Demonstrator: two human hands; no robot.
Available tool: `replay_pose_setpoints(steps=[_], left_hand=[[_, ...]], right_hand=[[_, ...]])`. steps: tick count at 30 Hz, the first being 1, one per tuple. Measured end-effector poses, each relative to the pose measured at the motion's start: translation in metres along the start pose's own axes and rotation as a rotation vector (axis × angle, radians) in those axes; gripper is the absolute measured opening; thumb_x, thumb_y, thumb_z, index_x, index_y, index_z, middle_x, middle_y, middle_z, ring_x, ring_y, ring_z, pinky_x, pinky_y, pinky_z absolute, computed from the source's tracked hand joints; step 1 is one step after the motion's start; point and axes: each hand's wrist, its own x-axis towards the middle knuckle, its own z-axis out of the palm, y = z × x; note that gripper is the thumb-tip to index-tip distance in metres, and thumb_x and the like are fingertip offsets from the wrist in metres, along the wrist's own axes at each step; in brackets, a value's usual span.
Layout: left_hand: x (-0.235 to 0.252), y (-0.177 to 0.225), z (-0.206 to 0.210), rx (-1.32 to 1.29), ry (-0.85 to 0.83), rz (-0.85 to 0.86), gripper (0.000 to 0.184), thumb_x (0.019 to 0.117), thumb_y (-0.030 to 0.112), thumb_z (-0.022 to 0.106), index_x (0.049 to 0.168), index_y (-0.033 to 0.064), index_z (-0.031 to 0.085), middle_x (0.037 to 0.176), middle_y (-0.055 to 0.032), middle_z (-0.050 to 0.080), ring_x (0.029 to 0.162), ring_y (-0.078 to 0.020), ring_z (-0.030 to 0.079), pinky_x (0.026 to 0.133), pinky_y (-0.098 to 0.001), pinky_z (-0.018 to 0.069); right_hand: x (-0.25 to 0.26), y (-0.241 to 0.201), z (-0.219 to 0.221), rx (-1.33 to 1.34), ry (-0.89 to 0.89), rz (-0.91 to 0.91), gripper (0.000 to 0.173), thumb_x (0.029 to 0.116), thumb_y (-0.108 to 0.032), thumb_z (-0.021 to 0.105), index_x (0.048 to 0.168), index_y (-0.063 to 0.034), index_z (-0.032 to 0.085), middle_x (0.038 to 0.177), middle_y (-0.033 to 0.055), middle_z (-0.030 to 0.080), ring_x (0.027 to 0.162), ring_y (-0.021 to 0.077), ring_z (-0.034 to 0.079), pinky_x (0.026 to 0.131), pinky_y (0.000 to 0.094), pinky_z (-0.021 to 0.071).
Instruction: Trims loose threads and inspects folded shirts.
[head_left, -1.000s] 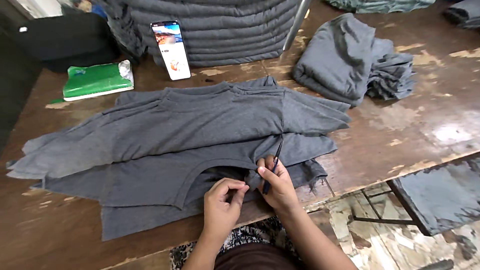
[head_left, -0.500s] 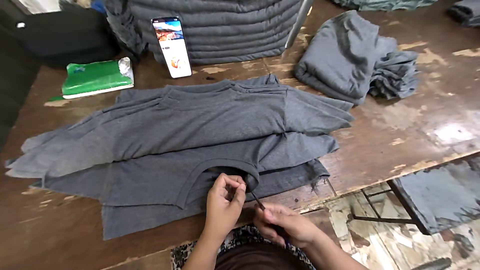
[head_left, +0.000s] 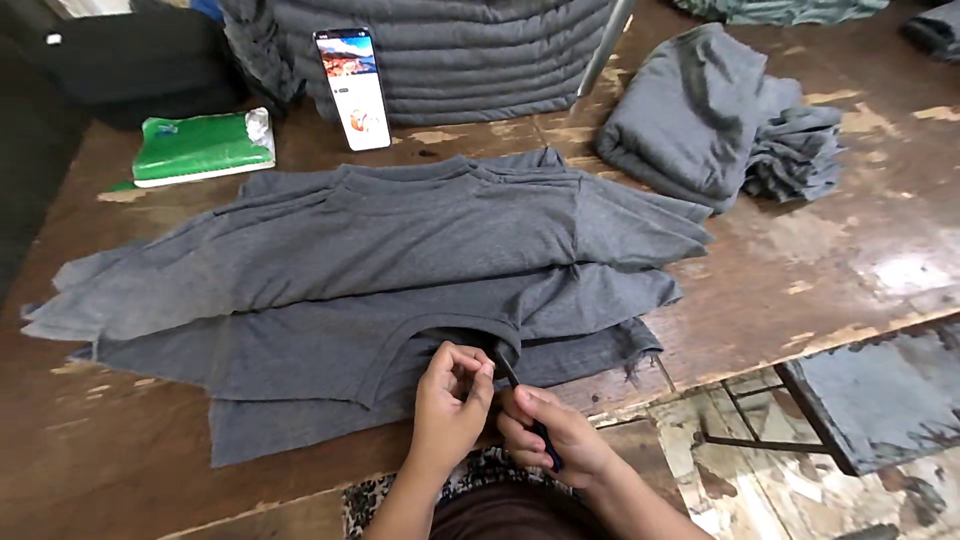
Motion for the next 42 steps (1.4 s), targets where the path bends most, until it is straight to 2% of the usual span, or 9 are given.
replay_pose_setpoints(steps=[5, 10, 13, 16, 19, 23, 30, 37, 42], left_hand=[[-0.024, 0.066, -0.078, 0.609, -0.783, -0.143, 0.028, 0.0964, 0.011, 0.065, 0.123, 0.0075, 0.071, 0.101, -0.0059, 0.076, 0.085, -0.0152, 0.074, 0.079, -0.0350, 0.0616], [-0.033, 0.072, -0.103, 0.959, -0.245, -0.089, 0.037, 0.0860, 0.040, 0.074, 0.113, 0.0139, 0.075, 0.079, 0.0055, 0.072, 0.069, -0.0112, 0.069, 0.064, -0.0352, 0.0592], [-0.020, 0.049, -0.101, 1.074, 0.103, -0.060, 0.057, 0.0842, 0.057, 0.072, 0.112, 0.0066, 0.074, 0.097, -0.0093, 0.072, 0.089, -0.0253, 0.067, 0.077, -0.0440, 0.0550], [-0.017, 0.032, -0.105, 1.141, 0.207, -0.131, 0.046, 0.0857, 0.045, 0.072, 0.109, 0.0052, 0.075, 0.106, -0.0168, 0.069, 0.099, -0.0365, 0.066, 0.083, -0.0543, 0.0537], [-0.018, 0.039, -0.097, 1.166, 0.258, -0.126, 0.027, 0.0870, 0.021, 0.061, 0.101, 0.0036, 0.076, 0.083, -0.0116, 0.067, 0.072, -0.0252, 0.063, 0.064, -0.0430, 0.0526], [-0.011, 0.030, -0.097, 0.889, 0.455, 0.136, 0.025, 0.0965, 0.012, 0.057, 0.108, -0.0026, 0.075, 0.103, -0.0152, 0.071, 0.087, -0.0085, 0.067, 0.076, -0.0191, 0.0558], [0.002, 0.030, -0.088, -0.353, 0.511, -0.166, 0.021, 0.1048, 0.005, 0.040, 0.110, 0.0070, 0.060, 0.099, -0.0031, 0.071, 0.087, -0.0119, 0.071, 0.077, -0.0315, 0.0623], [-0.011, 0.022, -0.087, -0.351, 0.506, -0.102, 0.022, 0.1023, 0.002, 0.049, 0.122, 0.0070, 0.057, 0.101, -0.0010, 0.074, 0.088, -0.0113, 0.073, 0.079, -0.0298, 0.0625], [-0.024, 0.003, -0.087, -0.355, 0.422, 0.080, 0.027, 0.0918, 0.004, 0.070, 0.118, 0.0121, 0.070, 0.101, 0.0015, 0.076, 0.092, -0.0085, 0.072, 0.086, -0.0283, 0.0598]], right_hand=[[-0.006, -0.021, -0.007, -0.737, 0.160, -0.435, 0.028, 0.1068, -0.043, 0.051, 0.093, -0.0193, 0.056, 0.072, -0.0126, 0.050, 0.061, -0.0047, 0.047, 0.056, 0.0150, 0.0411], [0.024, -0.033, -0.012, -1.389, 0.512, -0.654, 0.039, 0.0962, -0.040, 0.067, 0.086, -0.0041, 0.056, 0.069, -0.0033, 0.052, 0.060, -0.0014, 0.046, 0.054, 0.0160, 0.0400], [0.041, -0.026, -0.009, -1.615, 0.614, -0.764, 0.027, 0.0899, -0.028, 0.069, 0.083, -0.0027, 0.061, 0.069, 0.0045, 0.056, 0.065, 0.0126, 0.053, 0.061, 0.0281, 0.0461], [0.041, -0.029, -0.005, -1.661, 0.589, -0.983, 0.012, 0.0846, -0.015, 0.065, 0.082, -0.0070, 0.056, 0.073, 0.0066, 0.055, 0.078, 0.0208, 0.054, 0.078, 0.0379, 0.0403], [0.033, -0.035, -0.007, -1.685, 0.384, -1.055, 0.007, 0.0871, -0.011, 0.058, 0.083, -0.0111, 0.053, 0.075, 0.0052, 0.057, 0.088, 0.0207, 0.055, 0.088, 0.0331, 0.0399], [0.036, -0.023, -0.014, -1.807, 0.112, -0.811, 0.003, 0.0823, -0.005, 0.058, 0.082, -0.0083, 0.058, 0.074, 0.0066, 0.060, 0.077, 0.0243, 0.060, 0.070, 0.0357, 0.0505], [0.044, -0.022, -0.003, -1.694, 0.090, -0.678, 0.014, 0.0883, -0.020, 0.063, 0.088, -0.0055, 0.059, 0.074, 0.0069, 0.058, 0.067, 0.0155, 0.057, 0.061, 0.0279, 0.0495], [0.099, 0.004, 0.052, -1.358, -0.028, -0.789, 0.039, 0.0945, -0.014, 0.067, 0.128, 0.0066, 0.061, 0.125, 0.0189, 0.068, 0.104, 0.0147, 0.066, 0.091, 0.0232, 0.0532], [0.118, 0.024, 0.068, -1.260, 0.102, -0.977, 0.021, 0.0890, -0.005, 0.072, 0.107, 0.0045, 0.065, 0.106, 0.0152, 0.074, 0.096, 0.0110, 0.068, 0.085, 0.0172, 0.0526]])
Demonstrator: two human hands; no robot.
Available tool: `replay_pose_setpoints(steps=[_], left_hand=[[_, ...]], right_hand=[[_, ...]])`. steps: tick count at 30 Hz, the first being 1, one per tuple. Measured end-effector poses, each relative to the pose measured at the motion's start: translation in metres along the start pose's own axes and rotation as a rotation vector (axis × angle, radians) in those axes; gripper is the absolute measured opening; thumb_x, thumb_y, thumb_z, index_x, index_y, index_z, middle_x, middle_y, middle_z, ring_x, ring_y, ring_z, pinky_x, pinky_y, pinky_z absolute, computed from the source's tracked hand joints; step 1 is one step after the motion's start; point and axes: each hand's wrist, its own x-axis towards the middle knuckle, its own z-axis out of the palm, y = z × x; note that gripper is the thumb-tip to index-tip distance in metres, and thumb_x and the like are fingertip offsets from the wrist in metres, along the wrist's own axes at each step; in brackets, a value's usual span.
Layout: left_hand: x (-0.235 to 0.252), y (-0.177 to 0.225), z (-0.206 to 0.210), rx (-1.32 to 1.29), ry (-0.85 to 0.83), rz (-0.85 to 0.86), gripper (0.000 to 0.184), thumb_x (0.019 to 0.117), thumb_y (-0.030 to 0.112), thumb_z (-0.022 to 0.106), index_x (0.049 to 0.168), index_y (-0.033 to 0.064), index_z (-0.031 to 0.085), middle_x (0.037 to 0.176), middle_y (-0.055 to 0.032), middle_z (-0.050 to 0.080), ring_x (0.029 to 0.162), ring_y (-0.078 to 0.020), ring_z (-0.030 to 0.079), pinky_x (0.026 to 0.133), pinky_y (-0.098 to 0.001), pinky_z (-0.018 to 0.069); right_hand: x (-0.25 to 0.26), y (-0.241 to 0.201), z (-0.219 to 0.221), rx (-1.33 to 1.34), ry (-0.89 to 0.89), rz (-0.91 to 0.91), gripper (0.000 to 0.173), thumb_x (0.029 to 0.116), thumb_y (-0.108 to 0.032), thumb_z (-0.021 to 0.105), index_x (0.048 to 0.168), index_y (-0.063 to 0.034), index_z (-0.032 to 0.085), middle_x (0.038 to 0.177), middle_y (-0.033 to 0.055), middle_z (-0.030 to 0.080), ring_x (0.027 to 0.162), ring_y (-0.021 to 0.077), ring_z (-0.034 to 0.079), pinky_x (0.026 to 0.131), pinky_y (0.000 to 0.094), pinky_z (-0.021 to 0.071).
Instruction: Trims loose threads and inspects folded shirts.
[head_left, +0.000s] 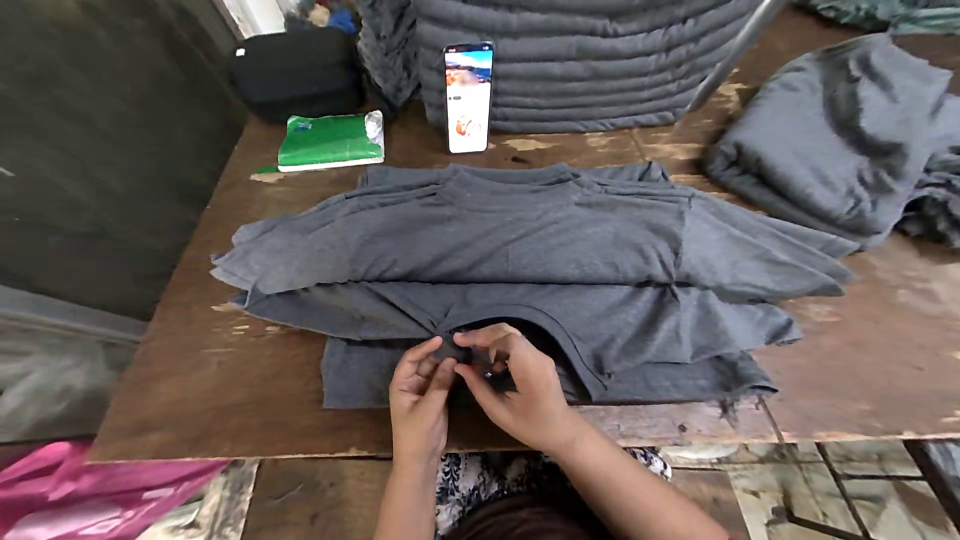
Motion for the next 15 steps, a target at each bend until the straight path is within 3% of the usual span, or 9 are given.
replay_pose_setpoints(steps=[2, 4, 6, 9, 11, 13, 15], left_hand=[[-0.004, -0.003, -0.004, -0.024, -0.053, 0.025, 0.030, 0.0932, 0.017, 0.072, 0.123, 0.0156, 0.072, 0.104, 0.0027, 0.076, 0.093, -0.0078, 0.072, 0.087, -0.0280, 0.0591], [-0.005, -0.004, -0.008, -0.022, -0.106, 0.062, 0.035, 0.0943, 0.020, 0.071, 0.129, 0.0145, 0.068, 0.110, 0.0019, 0.075, 0.097, -0.0085, 0.071, 0.089, -0.0290, 0.0586], [-0.006, -0.005, -0.008, 0.052, -0.155, 0.120, 0.044, 0.0935, 0.011, 0.070, 0.136, 0.0131, 0.060, 0.116, 0.0026, 0.074, 0.103, -0.0091, 0.071, 0.092, -0.0292, 0.0582], [-0.006, -0.006, -0.001, 0.133, -0.153, 0.191, 0.063, 0.0833, -0.009, 0.069, 0.140, 0.0102, 0.049, 0.115, 0.0038, 0.074, 0.102, -0.0100, 0.072, 0.091, -0.0303, 0.0599], [-0.008, -0.006, 0.001, 0.173, -0.137, 0.207, 0.068, 0.0798, -0.012, 0.070, 0.141, 0.0104, 0.048, 0.115, 0.0052, 0.075, 0.100, -0.0091, 0.072, 0.090, -0.0297, 0.0599], [-0.009, -0.006, 0.001, 0.218, -0.098, 0.205, 0.059, 0.0790, -0.010, 0.072, 0.133, 0.0081, 0.057, 0.110, 0.0067, 0.075, 0.096, -0.0069, 0.072, 0.087, -0.0276, 0.0606], [-0.009, -0.009, 0.003, 0.275, -0.047, 0.208, 0.041, 0.0799, -0.004, 0.077, 0.117, 0.0124, 0.074, 0.109, 0.0092, 0.074, 0.094, -0.0024, 0.070, 0.085, -0.0221, 0.0596]], right_hand=[[-0.001, 0.002, 0.001, -0.031, -0.004, -0.068, 0.012, 0.0886, -0.002, 0.072, 0.097, 0.0010, 0.064, 0.103, 0.0141, 0.074, 0.098, 0.0150, 0.069, 0.088, 0.0200, 0.0543], [-0.002, 0.001, -0.002, -0.070, -0.024, -0.100, 0.009, 0.0910, -0.003, 0.072, 0.091, -0.0016, 0.063, 0.102, 0.0125, 0.074, 0.097, 0.0162, 0.068, 0.088, 0.0215, 0.0542], [-0.002, 0.000, -0.004, -0.107, -0.035, -0.104, 0.007, 0.0913, -0.003, 0.071, 0.090, -0.0026, 0.064, 0.102, 0.0114, 0.074, 0.096, 0.0158, 0.068, 0.087, 0.0211, 0.0536], [-0.002, 0.001, -0.004, -0.154, -0.020, -0.114, 0.002, 0.0930, -0.003, 0.069, 0.091, -0.0020, 0.068, 0.096, 0.0102, 0.074, 0.090, 0.0155, 0.067, 0.083, 0.0206, 0.0535], [-0.001, -0.001, -0.005, -0.200, -0.010, -0.130, 0.006, 0.0939, -0.001, 0.067, 0.089, -0.0010, 0.070, 0.089, 0.0112, 0.074, 0.085, 0.0176, 0.069, 0.082, 0.0230, 0.0546], [-0.002, -0.003, -0.005, -0.213, -0.018, -0.133, 0.006, 0.0914, 0.000, 0.066, 0.088, -0.0009, 0.070, 0.086, 0.0118, 0.074, 0.083, 0.0182, 0.070, 0.082, 0.0238, 0.0551], [-0.005, -0.002, -0.003, -0.147, -0.042, -0.145, 0.002, 0.0913, -0.001, 0.066, 0.090, -0.0022, 0.064, 0.087, 0.0103, 0.071, 0.084, 0.0163, 0.067, 0.081, 0.0222, 0.0549]])
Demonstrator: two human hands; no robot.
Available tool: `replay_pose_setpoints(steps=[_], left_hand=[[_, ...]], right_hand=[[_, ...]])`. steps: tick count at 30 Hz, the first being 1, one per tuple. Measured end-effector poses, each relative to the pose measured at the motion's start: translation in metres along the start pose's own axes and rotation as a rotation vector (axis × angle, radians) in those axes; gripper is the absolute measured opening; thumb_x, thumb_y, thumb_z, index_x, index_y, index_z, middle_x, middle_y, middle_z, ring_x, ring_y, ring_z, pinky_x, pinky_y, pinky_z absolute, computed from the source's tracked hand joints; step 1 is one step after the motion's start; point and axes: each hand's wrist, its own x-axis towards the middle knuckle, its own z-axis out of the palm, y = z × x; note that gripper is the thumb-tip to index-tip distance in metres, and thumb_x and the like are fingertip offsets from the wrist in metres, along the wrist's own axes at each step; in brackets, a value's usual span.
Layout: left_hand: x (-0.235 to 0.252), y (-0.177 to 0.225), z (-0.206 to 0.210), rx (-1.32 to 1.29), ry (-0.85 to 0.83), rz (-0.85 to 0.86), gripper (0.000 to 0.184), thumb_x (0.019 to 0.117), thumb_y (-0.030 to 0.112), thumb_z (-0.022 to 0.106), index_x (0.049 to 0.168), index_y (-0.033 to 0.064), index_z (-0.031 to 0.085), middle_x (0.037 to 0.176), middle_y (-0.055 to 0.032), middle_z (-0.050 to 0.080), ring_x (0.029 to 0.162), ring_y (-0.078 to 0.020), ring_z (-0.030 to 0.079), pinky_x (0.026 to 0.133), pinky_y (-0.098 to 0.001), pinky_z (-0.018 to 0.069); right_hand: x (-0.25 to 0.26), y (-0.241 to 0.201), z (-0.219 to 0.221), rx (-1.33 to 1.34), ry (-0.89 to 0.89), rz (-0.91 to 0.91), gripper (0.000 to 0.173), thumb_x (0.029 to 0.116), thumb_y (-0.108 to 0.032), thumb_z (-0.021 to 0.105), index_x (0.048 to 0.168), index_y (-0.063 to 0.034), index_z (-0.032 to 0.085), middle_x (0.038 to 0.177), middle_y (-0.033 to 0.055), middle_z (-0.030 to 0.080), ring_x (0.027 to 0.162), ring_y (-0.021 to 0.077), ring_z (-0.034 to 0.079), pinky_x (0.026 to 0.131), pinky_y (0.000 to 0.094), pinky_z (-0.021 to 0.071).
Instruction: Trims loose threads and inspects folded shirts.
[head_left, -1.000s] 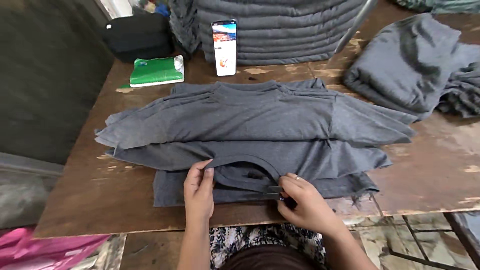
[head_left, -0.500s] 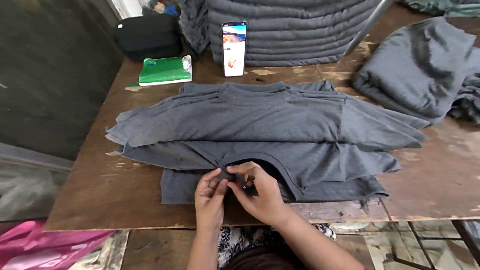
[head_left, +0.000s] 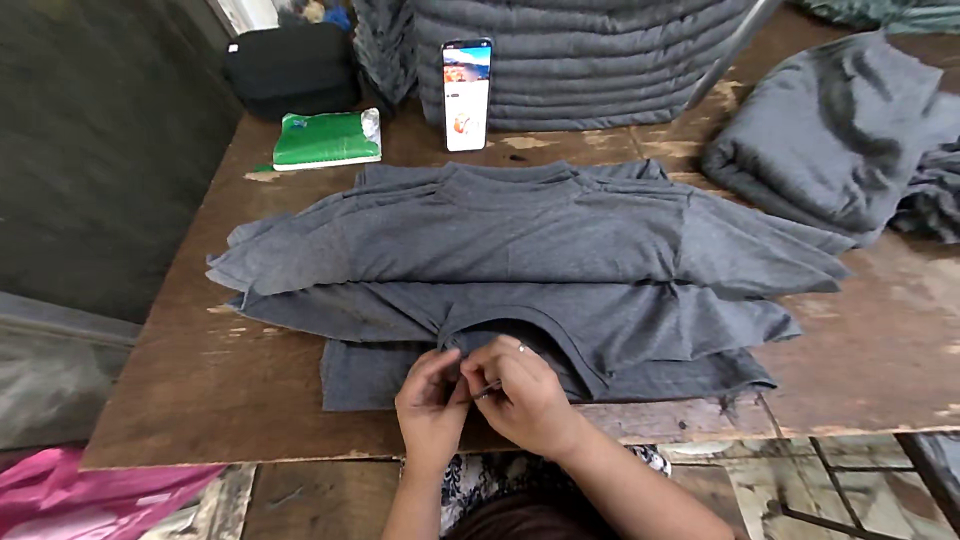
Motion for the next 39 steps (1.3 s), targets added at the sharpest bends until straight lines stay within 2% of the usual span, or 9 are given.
replay_pose_setpoints(steps=[2, 5, 8, 11, 16, 28, 33, 35, 39], left_hand=[[0.001, 0.000, 0.002, 0.045, 0.024, 0.006, 0.024, 0.0835, 0.006, 0.079, 0.107, 0.0138, 0.079, 0.111, 0.0073, 0.073, 0.099, -0.0019, 0.068, 0.087, -0.0200, 0.0580], [0.002, 0.002, 0.004, 0.034, 0.081, -0.019, 0.016, 0.0853, 0.003, 0.078, 0.098, 0.0116, 0.080, 0.106, 0.0045, 0.074, 0.095, -0.0041, 0.070, 0.084, -0.0210, 0.0596], [0.003, 0.004, 0.004, 0.057, 0.151, -0.061, 0.011, 0.0878, 0.003, 0.075, 0.090, 0.0134, 0.077, 0.097, 0.0068, 0.073, 0.089, -0.0021, 0.069, 0.080, -0.0195, 0.0596], [0.005, 0.002, 0.003, -0.011, 0.201, -0.099, 0.006, 0.0916, 0.018, 0.075, 0.085, 0.0184, 0.075, 0.093, 0.0095, 0.073, 0.086, -0.0004, 0.068, 0.079, -0.0192, 0.0584], [0.005, 0.002, 0.002, -0.124, 0.212, -0.152, 0.014, 0.0881, 0.030, 0.079, 0.079, 0.0222, 0.073, 0.093, 0.0088, 0.074, 0.089, -0.0008, 0.068, 0.082, -0.0209, 0.0578], [0.001, -0.003, -0.003, -0.119, 0.094, -0.061, 0.007, 0.0894, 0.022, 0.078, 0.085, 0.0168, 0.075, 0.106, 0.0025, 0.073, 0.097, -0.0054, 0.069, 0.084, -0.0219, 0.0585], [0.001, -0.001, -0.005, -0.124, 0.079, -0.054, 0.011, 0.0901, 0.020, 0.078, 0.081, 0.0160, 0.072, 0.109, 0.0008, 0.072, 0.098, -0.0061, 0.068, 0.083, -0.0221, 0.0582], [0.001, -0.002, -0.005, -0.123, 0.073, -0.040, 0.013, 0.0884, 0.013, 0.074, 0.078, 0.0180, 0.067, 0.110, 0.0017, 0.071, 0.100, -0.0048, 0.067, 0.084, -0.0211, 0.0563], [-0.002, 0.002, 0.000, 0.021, 0.133, -0.005, 0.019, 0.0821, -0.004, 0.075, 0.080, 0.0116, 0.065, 0.102, -0.0008, 0.073, 0.089, -0.0052, 0.070, 0.076, -0.0210, 0.0600]], right_hand=[[-0.005, -0.005, 0.002, 0.127, -0.048, -0.018, 0.006, 0.0913, 0.000, 0.066, 0.092, -0.0026, 0.061, 0.089, 0.0109, 0.069, 0.087, 0.0170, 0.066, 0.083, 0.0235, 0.0546], [-0.008, -0.011, -0.006, 0.251, -0.159, 0.046, 0.007, 0.0919, -0.001, 0.065, 0.097, -0.0011, 0.061, 0.094, 0.0116, 0.069, 0.093, 0.0156, 0.067, 0.090, 0.0226, 0.0538], [-0.013, -0.002, -0.019, 0.090, -0.239, 0.199, 0.021, 0.0974, -0.022, 0.065, 0.096, -0.0008, 0.063, 0.085, 0.0097, 0.065, 0.079, 0.0151, 0.062, 0.075, 0.0242, 0.0532], [-0.020, 0.010, -0.029, -0.132, -0.326, 0.263, 0.038, 0.1014, -0.039, 0.057, 0.085, -0.0046, 0.060, 0.067, 0.0057, 0.054, 0.061, 0.0179, 0.056, 0.058, 0.0315, 0.0485], [-0.023, 0.005, -0.026, -0.305, -0.354, 0.229, 0.038, 0.1011, -0.038, 0.054, 0.082, -0.0067, 0.062, 0.063, 0.0057, 0.057, 0.058, 0.0225, 0.061, 0.053, 0.0377, 0.0501], [-0.020, 0.000, 0.000, -0.427, -0.259, 0.170, 0.035, 0.1026, -0.035, 0.049, 0.082, -0.0085, 0.062, 0.061, 0.0034, 0.058, 0.057, 0.0217, 0.062, 0.051, 0.0363, 0.0488], [-0.014, -0.003, -0.004, -0.402, -0.294, 0.266, 0.037, 0.1024, -0.032, 0.046, 0.080, -0.0077, 0.061, 0.054, 0.0030, 0.052, 0.049, 0.0215, 0.059, 0.044, 0.0368, 0.0445], [-0.009, -0.003, -0.015, -0.197, -0.307, 0.382, 0.040, 0.1054, -0.035, 0.044, 0.087, -0.0032, 0.061, 0.060, 0.0046, 0.053, 0.055, 0.0195, 0.058, 0.050, 0.0363, 0.0474], [-0.005, 0.003, -0.018, 0.257, -0.225, 0.391, 0.037, 0.1068, -0.032, 0.050, 0.109, 0.0033, 0.061, 0.094, 0.0083, 0.061, 0.088, 0.0084, 0.058, 0.082, 0.0231, 0.0497]])
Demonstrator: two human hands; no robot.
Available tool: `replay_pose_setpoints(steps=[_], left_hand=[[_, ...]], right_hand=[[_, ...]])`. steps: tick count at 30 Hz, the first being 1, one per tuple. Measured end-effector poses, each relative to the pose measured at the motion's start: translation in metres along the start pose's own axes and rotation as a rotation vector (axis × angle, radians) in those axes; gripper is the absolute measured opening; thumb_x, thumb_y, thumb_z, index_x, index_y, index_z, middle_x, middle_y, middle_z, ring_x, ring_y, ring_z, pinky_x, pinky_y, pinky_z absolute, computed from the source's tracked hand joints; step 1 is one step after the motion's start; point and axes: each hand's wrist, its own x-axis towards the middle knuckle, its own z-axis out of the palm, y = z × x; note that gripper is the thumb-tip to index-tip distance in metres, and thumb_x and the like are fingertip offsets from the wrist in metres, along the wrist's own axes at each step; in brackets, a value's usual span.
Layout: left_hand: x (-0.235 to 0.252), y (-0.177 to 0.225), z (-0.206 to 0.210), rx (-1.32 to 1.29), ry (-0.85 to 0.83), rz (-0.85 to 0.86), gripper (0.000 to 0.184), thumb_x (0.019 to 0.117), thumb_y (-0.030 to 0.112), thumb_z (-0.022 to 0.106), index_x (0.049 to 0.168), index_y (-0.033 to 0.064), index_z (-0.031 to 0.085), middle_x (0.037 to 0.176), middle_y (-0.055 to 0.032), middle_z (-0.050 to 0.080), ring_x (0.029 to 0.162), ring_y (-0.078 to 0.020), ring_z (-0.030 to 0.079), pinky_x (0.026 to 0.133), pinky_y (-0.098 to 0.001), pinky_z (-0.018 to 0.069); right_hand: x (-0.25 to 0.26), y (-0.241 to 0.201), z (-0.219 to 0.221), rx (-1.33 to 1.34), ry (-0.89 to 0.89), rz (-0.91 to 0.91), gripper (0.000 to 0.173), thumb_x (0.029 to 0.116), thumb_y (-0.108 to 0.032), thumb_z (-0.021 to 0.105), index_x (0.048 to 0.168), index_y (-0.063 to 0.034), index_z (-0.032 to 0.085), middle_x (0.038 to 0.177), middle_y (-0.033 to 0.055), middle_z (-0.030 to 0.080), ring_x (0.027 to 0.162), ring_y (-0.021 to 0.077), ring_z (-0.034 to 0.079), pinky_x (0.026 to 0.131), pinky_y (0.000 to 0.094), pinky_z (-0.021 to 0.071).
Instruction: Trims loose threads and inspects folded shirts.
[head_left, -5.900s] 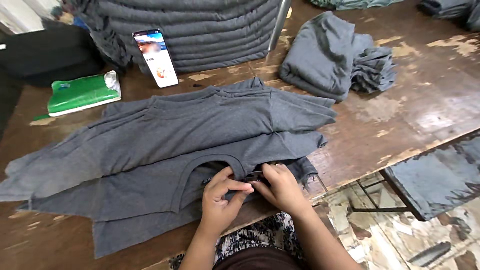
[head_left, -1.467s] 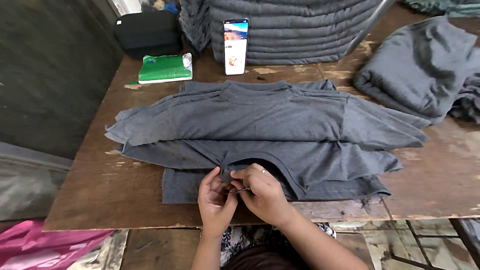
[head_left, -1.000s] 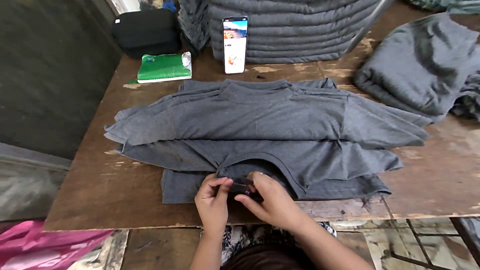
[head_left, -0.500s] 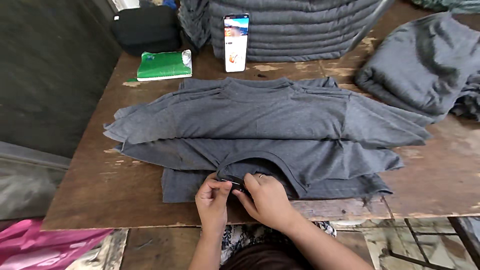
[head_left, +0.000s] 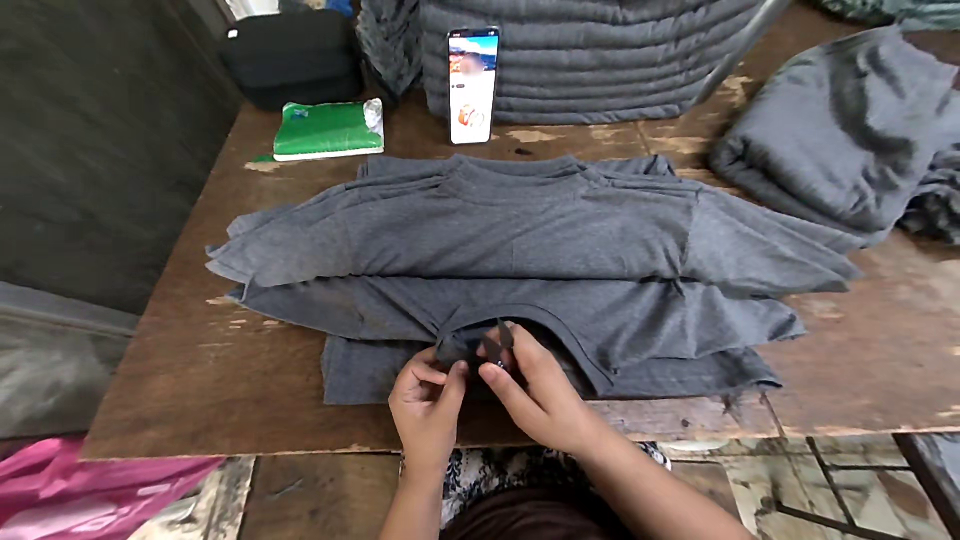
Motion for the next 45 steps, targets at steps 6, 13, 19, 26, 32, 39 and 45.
replay_pose_setpoints(steps=[6, 13, 19, 26, 32, 39, 45], left_hand=[[-0.003, 0.042, -0.017, 0.554, -0.339, 0.281, 0.011, 0.0857, 0.009, 0.070, 0.078, 0.0062, 0.064, 0.078, 0.0000, 0.069, 0.080, -0.0008, 0.066, 0.078, -0.0139, 0.0540], [0.020, 0.047, -0.033, 0.971, -0.486, 0.059, 0.069, 0.0931, 0.071, 0.051, 0.098, 0.0056, 0.071, 0.087, -0.0041, 0.071, 0.079, -0.0130, 0.068, 0.069, -0.0327, 0.0565], [0.025, 0.026, -0.012, 1.118, -0.390, 0.258, 0.058, 0.1094, 0.041, 0.032, 0.076, 0.0051, 0.062, 0.069, -0.0086, 0.059, 0.064, -0.0208, 0.061, 0.058, -0.0363, 0.0495], [0.014, 0.018, -0.028, 0.698, -0.325, 0.195, 0.039, 0.1030, 0.021, 0.041, 0.073, 0.0018, 0.057, 0.067, -0.0026, 0.055, 0.067, 0.0000, 0.055, 0.066, -0.0127, 0.0454], [0.006, 0.026, -0.037, 0.714, -0.328, 0.212, 0.044, 0.1066, 0.029, 0.040, 0.075, 0.0053, 0.058, 0.068, -0.0004, 0.055, 0.068, -0.0003, 0.055, 0.066, -0.0144, 0.0464], [0.004, 0.034, -0.029, 1.014, -0.303, 0.333, 0.043, 0.1028, 0.027, 0.041, 0.070, 0.0062, 0.060, 0.065, -0.0059, 0.059, 0.062, -0.0137, 0.059, 0.059, -0.0269, 0.0490], [0.020, 0.058, -0.061, 0.547, -0.925, 0.168, 0.028, 0.1018, 0.045, 0.060, 0.106, 0.0202, 0.074, 0.103, 0.0052, 0.072, 0.103, -0.0042, 0.066, 0.093, -0.0244, 0.0545]], right_hand=[[0.005, -0.006, 0.026, 0.526, 0.053, 0.115, 0.015, 0.0960, -0.012, 0.063, 0.091, -0.0076, 0.050, 0.086, -0.0055, 0.054, 0.076, -0.0062, 0.051, 0.069, 0.0119, 0.0444], [0.007, 0.004, 0.029, 0.735, 0.265, 0.311, 0.022, 0.0922, 0.000, 0.064, 0.089, -0.0138, 0.047, 0.072, -0.0095, 0.051, 0.064, -0.0007, 0.051, 0.063, 0.0163, 0.0461], [0.008, 0.004, 0.027, 0.785, 0.262, 0.329, 0.023, 0.0928, 0.001, 0.062, 0.089, -0.0145, 0.045, 0.071, -0.0096, 0.052, 0.064, 0.0002, 0.054, 0.063, 0.0181, 0.0482], [-0.002, 0.006, 0.008, 0.388, 0.009, 0.167, 0.024, 0.1047, -0.025, 0.053, 0.103, -0.0015, 0.056, 0.093, 0.0004, 0.058, 0.086, 0.0022, 0.058, 0.081, 0.0208, 0.0523], [-0.020, -0.001, -0.004, -0.312, -0.152, -0.070, 0.037, 0.1029, -0.036, 0.055, 0.092, -0.0023, 0.067, 0.102, 0.0150, 0.068, 0.095, 0.0266, 0.065, 0.080, 0.0380, 0.0550], [-0.011, -0.008, 0.028, -0.650, -0.066, -0.066, 0.031, 0.0961, -0.030, 0.061, 0.079, -0.0055, 0.067, 0.097, 0.0142, 0.067, 0.090, 0.0322, 0.067, 0.063, 0.0406, 0.0555], [-0.020, -0.010, -0.016, -0.339, -0.128, -0.053, 0.040, 0.1042, -0.037, 0.052, 0.092, -0.0013, 0.065, 0.104, 0.0167, 0.066, 0.092, 0.0274, 0.067, 0.073, 0.0405, 0.0578]])
